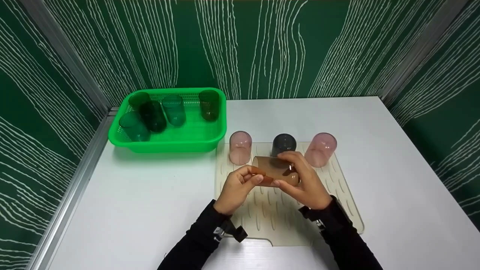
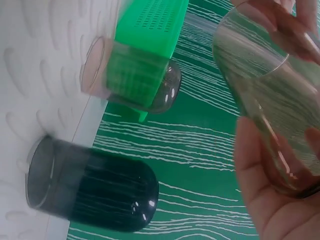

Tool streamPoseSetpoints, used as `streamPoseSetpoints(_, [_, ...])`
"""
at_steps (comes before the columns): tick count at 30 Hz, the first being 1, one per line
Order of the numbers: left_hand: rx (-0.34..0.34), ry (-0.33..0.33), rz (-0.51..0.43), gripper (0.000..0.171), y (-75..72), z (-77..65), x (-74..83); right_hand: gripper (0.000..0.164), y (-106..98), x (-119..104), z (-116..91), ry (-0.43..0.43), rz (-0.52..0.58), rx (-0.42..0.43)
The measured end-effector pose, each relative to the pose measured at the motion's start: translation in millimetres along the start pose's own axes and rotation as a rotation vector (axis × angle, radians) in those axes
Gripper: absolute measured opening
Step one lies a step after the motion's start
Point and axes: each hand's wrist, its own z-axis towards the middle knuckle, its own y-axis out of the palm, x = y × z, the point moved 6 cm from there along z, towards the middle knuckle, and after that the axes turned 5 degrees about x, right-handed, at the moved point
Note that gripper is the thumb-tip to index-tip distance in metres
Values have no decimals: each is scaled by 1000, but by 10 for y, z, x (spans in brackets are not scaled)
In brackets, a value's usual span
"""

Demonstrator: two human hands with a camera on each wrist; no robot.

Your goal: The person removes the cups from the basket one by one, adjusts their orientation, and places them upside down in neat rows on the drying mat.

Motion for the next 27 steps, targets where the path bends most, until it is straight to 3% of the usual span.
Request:
streamPoseSetpoints(7, [-29,43,50,22,37,-53,99,54,-16,-23,11,-42,9,25])
streamPoseSetpoints(9, [-23,61,130,22,25,-76,145,53,-16,-27,17,-48,13,25])
streamPoseSetpoints(14, [12,127,440,20,-46,-139,270,51,-24,-32,30,-56,16,22])
streamPoseSetpoints(18, [46,220,634,20,-112,-197,418,55,-41,-17,35,-39,-1,34])
streamPoseSetpoints(22, [134,332,789,22,-224,-251,601,58,-60,10,42,-2,-43,46])
streamPoseSetpoints(27, [262,415,915,24,-407,-305,792,56,-69,24,67,9,-97,22])
